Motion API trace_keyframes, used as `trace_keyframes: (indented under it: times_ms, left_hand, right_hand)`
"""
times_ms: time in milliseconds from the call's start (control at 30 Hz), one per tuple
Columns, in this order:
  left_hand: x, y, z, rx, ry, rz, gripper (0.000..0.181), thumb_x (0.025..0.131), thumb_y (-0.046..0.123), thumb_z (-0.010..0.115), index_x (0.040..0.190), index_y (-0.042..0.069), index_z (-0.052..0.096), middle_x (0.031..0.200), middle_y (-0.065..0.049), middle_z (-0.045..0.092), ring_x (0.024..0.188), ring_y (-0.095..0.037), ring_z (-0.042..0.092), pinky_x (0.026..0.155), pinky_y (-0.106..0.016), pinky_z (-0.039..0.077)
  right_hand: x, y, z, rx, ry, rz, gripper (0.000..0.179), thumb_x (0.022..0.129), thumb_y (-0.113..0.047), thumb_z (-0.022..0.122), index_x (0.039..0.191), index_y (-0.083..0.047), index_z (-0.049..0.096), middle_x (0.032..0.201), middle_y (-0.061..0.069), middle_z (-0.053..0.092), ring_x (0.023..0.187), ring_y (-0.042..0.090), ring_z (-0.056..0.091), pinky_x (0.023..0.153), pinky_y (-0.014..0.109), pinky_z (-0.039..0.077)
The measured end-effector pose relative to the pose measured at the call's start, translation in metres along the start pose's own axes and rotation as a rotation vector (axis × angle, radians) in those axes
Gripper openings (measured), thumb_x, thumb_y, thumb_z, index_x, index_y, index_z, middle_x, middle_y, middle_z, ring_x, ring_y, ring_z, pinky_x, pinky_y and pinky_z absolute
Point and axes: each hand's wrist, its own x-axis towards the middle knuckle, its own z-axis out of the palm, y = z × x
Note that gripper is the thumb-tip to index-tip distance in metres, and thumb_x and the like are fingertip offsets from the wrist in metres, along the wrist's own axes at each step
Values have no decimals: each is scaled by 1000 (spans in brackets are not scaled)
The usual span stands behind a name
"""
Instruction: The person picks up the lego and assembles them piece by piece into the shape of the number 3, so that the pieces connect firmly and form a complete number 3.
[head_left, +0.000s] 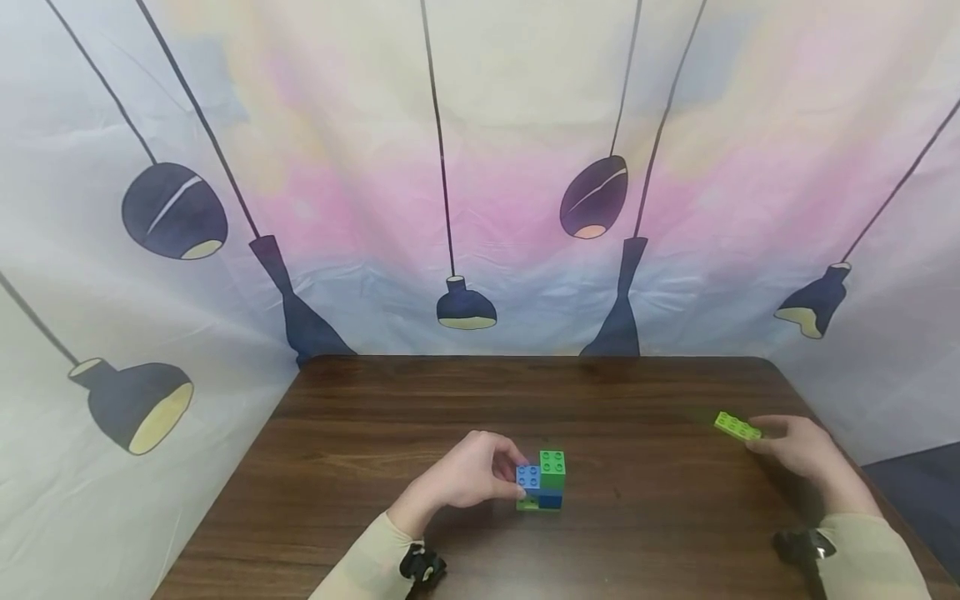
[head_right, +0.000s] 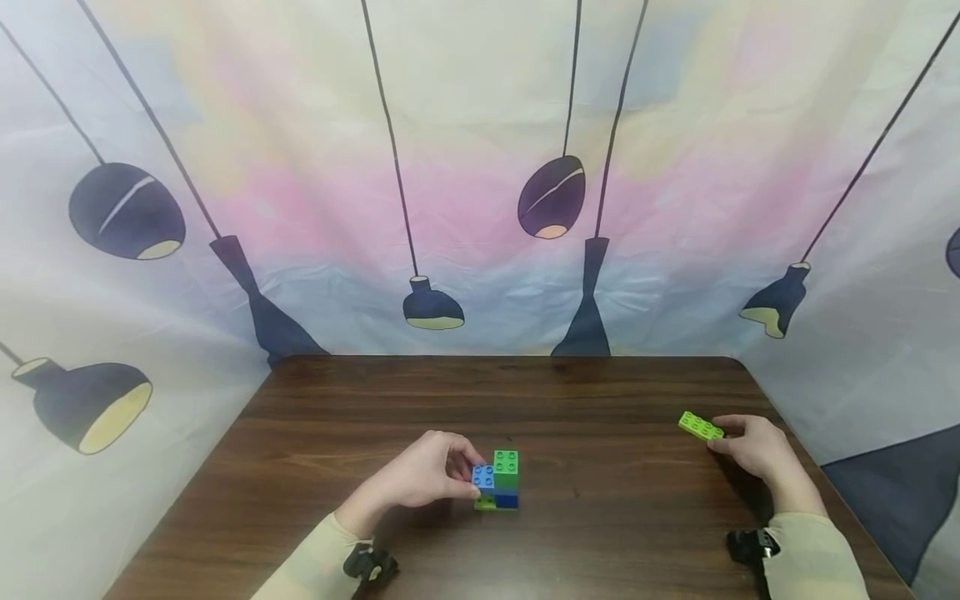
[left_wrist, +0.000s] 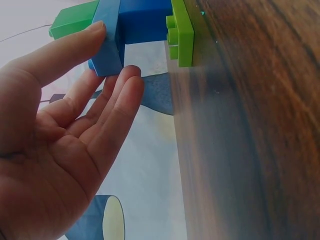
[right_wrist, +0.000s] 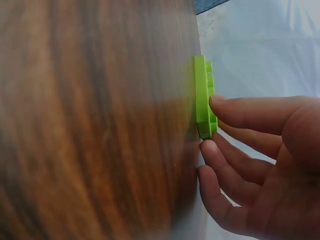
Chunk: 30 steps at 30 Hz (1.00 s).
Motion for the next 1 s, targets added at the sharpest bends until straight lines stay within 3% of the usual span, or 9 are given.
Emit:
trace_keyframes:
  times_ms: [1000]
  left_hand:
    - [1,1,1,-2,1,-6,27,84,13,93,105,9,78,88,7,73,78,-4,68,71,-25,57]
  right_hand:
    - [3,3,-1,-34,-10,22,61,96,-29,77,128,20,59,125,46,59,114,65,55,91,71,47]
